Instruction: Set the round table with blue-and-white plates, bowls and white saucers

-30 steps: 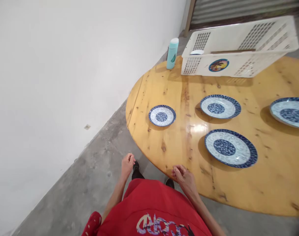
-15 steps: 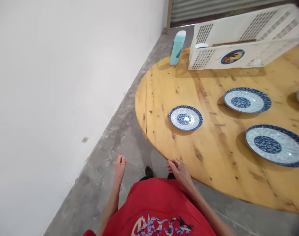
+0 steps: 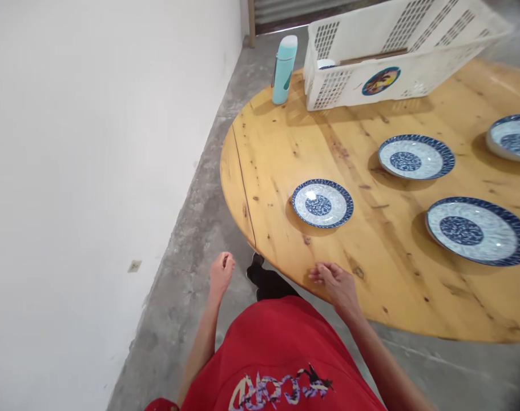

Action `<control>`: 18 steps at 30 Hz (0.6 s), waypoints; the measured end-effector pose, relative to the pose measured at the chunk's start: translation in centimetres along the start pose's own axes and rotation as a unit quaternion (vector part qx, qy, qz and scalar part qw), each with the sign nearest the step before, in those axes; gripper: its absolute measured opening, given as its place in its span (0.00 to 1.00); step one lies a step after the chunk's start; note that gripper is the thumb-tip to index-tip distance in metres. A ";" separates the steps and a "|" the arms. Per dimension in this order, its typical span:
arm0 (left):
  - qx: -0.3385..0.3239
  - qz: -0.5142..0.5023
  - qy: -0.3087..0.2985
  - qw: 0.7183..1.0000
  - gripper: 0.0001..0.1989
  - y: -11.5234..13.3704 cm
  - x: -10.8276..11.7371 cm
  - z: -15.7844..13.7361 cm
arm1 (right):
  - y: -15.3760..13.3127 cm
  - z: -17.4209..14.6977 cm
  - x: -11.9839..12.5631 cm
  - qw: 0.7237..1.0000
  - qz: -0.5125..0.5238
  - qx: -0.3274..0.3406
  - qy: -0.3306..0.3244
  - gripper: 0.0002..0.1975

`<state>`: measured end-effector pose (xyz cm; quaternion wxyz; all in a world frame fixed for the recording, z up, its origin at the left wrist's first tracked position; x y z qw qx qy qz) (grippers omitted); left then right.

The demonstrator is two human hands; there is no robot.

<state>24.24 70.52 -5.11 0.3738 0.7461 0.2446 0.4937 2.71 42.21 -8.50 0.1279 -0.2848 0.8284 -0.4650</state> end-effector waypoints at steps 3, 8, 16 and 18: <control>-0.005 0.015 0.006 1.000 0.12 0.3 1.2 2.6 | -1.0 2.1 0.7 0.996 0.065 -0.006 0.058 0.22; -0.034 0.040 -0.025 0.998 0.12 2.8 2.3 8.0 | -2.3 4.0 2.1 0.974 0.142 0.002 0.174 0.16; -0.084 0.048 -0.120 0.988 0.09 9.1 -2.1 14.9 | -3.8 6.1 0.9 0.949 0.180 0.001 0.258 0.04; -0.082 0.027 -0.154 0.984 0.09 10.1 -3.8 15.7 | -4.4 6.3 0.7 0.950 0.166 -0.005 0.266 0.07</control>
Point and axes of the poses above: each hand's wrist, its own z-axis towards the middle knuckle, its own x-axis out of the back of the hand, y = z × x, the point moved 8 cm from there along z, towards the middle knuckle, and after that the axes turned 3 degrees about z, right-handed, at the moved point
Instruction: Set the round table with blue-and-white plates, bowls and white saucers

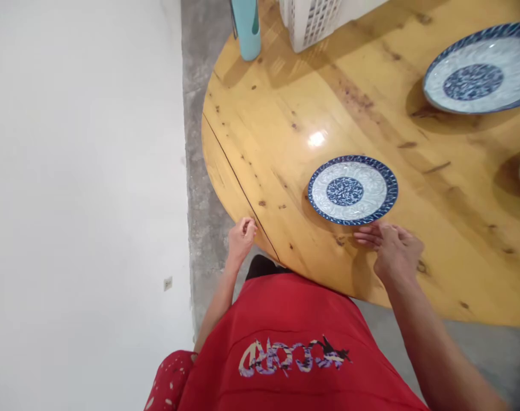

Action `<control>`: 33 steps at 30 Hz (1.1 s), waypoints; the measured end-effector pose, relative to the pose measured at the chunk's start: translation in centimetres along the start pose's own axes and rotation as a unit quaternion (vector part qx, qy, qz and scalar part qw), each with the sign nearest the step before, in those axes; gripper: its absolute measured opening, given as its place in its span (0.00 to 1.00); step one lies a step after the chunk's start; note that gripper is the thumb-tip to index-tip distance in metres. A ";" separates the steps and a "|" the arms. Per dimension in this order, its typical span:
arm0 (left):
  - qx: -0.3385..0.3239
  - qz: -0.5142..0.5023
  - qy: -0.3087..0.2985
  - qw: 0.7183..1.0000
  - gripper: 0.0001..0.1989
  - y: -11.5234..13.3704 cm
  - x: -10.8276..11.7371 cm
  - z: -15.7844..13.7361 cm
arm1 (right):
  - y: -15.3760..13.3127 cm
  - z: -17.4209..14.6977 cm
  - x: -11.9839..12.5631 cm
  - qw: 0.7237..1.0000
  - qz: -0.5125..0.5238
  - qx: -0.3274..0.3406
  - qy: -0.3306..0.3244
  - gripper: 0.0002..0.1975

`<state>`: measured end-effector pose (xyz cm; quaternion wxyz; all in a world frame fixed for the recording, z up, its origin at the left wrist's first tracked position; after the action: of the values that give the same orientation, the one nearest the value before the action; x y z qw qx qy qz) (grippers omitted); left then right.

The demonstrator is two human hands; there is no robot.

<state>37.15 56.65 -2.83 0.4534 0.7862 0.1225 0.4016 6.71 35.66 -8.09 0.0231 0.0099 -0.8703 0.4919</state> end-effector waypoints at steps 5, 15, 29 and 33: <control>-0.010 -0.026 -0.084 0.996 0.08 2.6 -3.8 3.4 | -0.9 0.1 -0.1 1.000 -0.015 0.003 0.005 0.08; -0.068 0.048 -0.258 0.962 0.12 8.0 -13.4 10.5 | -0.8 0.9 -2.6 0.998 -0.048 0.030 0.027 0.20; -0.168 0.190 -0.343 0.904 0.14 10.4 -14.9 13.0 | -1.3 0.0 -3.4 0.991 -0.089 0.012 0.101 0.20; -0.176 0.204 -0.357 0.894 0.15 10.8 -15.1 13.3 | -1.2 -0.5 -3.6 0.985 -0.122 0.020 0.121 0.20</control>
<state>35.40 34.02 -5.47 0.5057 0.7917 -0.2838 0.1923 10.34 35.45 -7.02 0.1874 0.0569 -0.8436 0.5000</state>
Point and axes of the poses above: each hand's wrist, its own z-axis towards the middle knuckle, its own x-axis out of the back of the hand, y = z × x, the point moved 8 cm from there along z, towards the middle knuckle, and after that the axes turned 3 degrees about z, right-handed, at the moved point
